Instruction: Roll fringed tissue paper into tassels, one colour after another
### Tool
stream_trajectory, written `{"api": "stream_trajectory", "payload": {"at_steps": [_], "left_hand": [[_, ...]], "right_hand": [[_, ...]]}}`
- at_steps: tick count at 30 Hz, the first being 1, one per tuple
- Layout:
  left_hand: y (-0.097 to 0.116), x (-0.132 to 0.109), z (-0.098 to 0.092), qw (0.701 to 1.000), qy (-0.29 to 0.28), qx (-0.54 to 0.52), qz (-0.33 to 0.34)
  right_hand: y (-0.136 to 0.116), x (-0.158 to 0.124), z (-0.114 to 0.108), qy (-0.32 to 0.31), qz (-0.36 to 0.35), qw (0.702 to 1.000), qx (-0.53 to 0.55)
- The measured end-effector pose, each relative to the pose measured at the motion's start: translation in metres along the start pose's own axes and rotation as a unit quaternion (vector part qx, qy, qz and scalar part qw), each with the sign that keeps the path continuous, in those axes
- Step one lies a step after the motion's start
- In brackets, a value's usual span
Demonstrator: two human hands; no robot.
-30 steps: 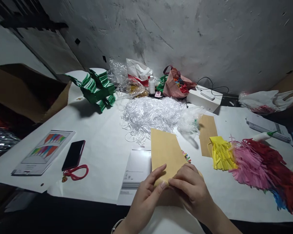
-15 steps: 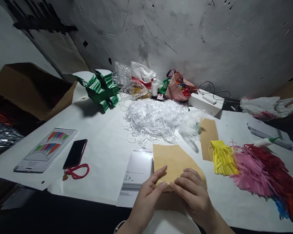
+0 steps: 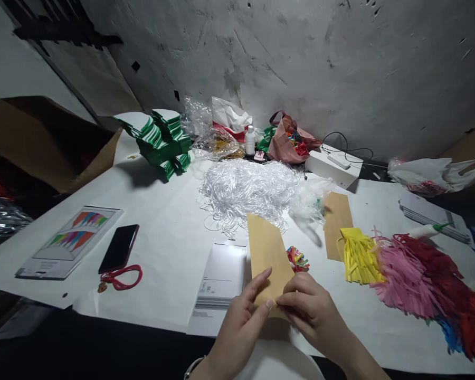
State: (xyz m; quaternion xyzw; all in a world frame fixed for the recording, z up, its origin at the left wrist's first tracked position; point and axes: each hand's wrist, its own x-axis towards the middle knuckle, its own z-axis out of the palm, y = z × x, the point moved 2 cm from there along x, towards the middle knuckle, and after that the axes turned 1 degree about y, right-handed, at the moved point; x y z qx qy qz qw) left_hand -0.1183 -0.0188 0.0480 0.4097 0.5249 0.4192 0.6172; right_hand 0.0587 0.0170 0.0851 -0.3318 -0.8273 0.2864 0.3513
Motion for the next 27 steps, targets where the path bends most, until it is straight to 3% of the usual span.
{"api": "stream_trajectory", "payload": {"at_steps": [11,23,27], "left_hand": [[0.01,0.007,0.002,0.999,0.031,-0.029,-0.031],[0.001,0.007,0.003,0.992,0.023,-0.088,-0.089],[-0.002,0.008,0.001,0.994,0.044,-0.074,-0.067]], "right_hand": [[-0.007,-0.003,0.012,0.079,-0.123,0.984,-0.097],[-0.003,0.0,0.009,0.034,-0.082,0.994,-0.068],[-0.003,-0.003,0.011,0.009,-0.053,0.996,-0.075]]}}
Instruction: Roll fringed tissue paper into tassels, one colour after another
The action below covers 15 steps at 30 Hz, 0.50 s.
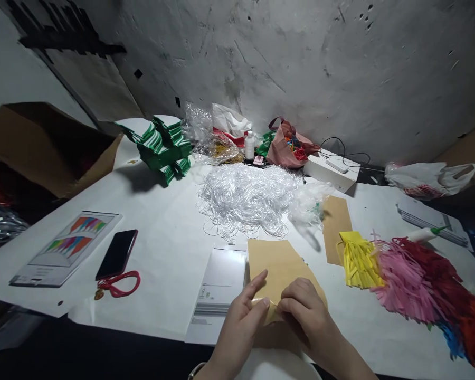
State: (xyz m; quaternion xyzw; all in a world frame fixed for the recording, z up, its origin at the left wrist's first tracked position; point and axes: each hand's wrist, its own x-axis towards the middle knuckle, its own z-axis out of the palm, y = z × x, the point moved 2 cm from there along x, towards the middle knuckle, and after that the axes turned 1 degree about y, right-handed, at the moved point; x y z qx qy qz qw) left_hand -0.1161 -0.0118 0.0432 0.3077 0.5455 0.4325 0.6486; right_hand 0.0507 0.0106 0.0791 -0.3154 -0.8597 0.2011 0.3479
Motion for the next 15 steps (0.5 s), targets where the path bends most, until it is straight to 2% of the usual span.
{"api": "stream_trajectory", "payload": {"at_steps": [3,7,10,15], "left_hand": [[-0.0004,-0.0009,0.0015,1.0,-0.009,-0.024,0.009],[0.0032,-0.0042,0.0041,0.998,-0.029,-0.046,-0.011],[0.0054,-0.0051,0.0036,1.0,-0.024,-0.004,-0.004],[0.0026,-0.0036,0.0037,0.996,-0.013,0.076,0.048]], "right_hand": [[0.0006,-0.0031,-0.0019,-0.008,0.02,1.0,0.006],[0.0021,-0.0072,-0.005,-0.011,0.035,0.999,0.01],[0.0032,-0.0084,-0.0063,-0.002,0.034,0.999,0.007],[0.0026,-0.0027,-0.007,0.003,0.006,1.0,-0.025]]}}
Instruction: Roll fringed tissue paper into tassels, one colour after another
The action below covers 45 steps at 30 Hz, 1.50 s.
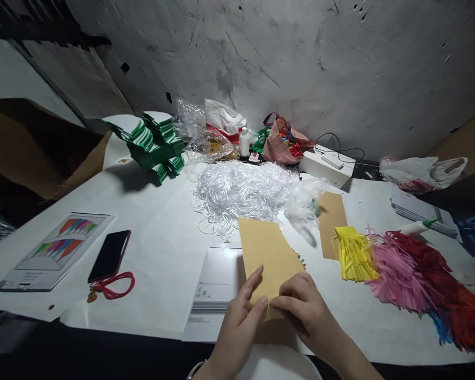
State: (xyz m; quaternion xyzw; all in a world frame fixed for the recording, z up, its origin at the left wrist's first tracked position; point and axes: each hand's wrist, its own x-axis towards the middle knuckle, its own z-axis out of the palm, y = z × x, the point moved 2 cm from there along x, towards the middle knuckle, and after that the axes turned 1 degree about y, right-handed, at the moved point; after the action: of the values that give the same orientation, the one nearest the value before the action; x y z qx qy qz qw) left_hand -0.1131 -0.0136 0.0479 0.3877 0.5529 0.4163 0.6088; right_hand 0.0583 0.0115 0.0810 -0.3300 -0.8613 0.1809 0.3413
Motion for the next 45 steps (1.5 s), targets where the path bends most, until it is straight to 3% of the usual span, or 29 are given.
{"api": "stream_trajectory", "payload": {"at_steps": [5,10,13,19,25,28,30,34,38,42,45], "left_hand": [[-0.002,0.002,0.002,0.996,-0.016,0.07,0.044],[-0.002,0.002,0.001,0.988,-0.04,0.129,0.08],[-0.003,0.003,-0.002,0.99,-0.033,0.111,0.082],[-0.008,0.012,-0.006,0.999,0.013,0.039,0.035],[-0.018,0.022,-0.005,0.998,-0.015,0.058,0.03],[-0.026,0.034,-0.003,0.997,-0.039,0.05,0.037],[-0.029,0.049,0.002,0.993,-0.079,0.07,0.061],[-0.024,0.095,0.039,0.952,-0.254,0.117,0.127],[-0.017,0.143,0.109,0.905,-0.383,0.137,0.127],[-0.024,0.175,0.172,0.868,-0.467,0.15,0.084],[-0.048,0.195,0.197,0.863,-0.477,0.166,0.02]], "right_hand": [[-0.003,0.008,0.002,-0.03,-0.017,0.999,-0.026],[-0.001,0.009,0.006,-0.101,0.048,0.993,-0.047],[0.0,0.007,0.009,-0.124,0.045,0.99,-0.056],[0.004,-0.001,0.008,-0.051,0.004,0.998,-0.023],[0.01,-0.017,0.005,-0.007,0.031,0.998,0.055],[0.017,-0.029,-0.004,0.068,0.082,0.984,0.144],[0.03,-0.043,-0.015,0.161,0.154,0.951,0.216],[0.07,-0.089,-0.047,0.374,0.307,0.827,0.285],[0.1,-0.146,-0.081,0.492,0.393,0.725,0.281],[0.116,-0.189,-0.099,0.54,0.43,0.677,0.257],[0.129,-0.206,-0.097,0.531,0.451,0.672,0.249]]}}
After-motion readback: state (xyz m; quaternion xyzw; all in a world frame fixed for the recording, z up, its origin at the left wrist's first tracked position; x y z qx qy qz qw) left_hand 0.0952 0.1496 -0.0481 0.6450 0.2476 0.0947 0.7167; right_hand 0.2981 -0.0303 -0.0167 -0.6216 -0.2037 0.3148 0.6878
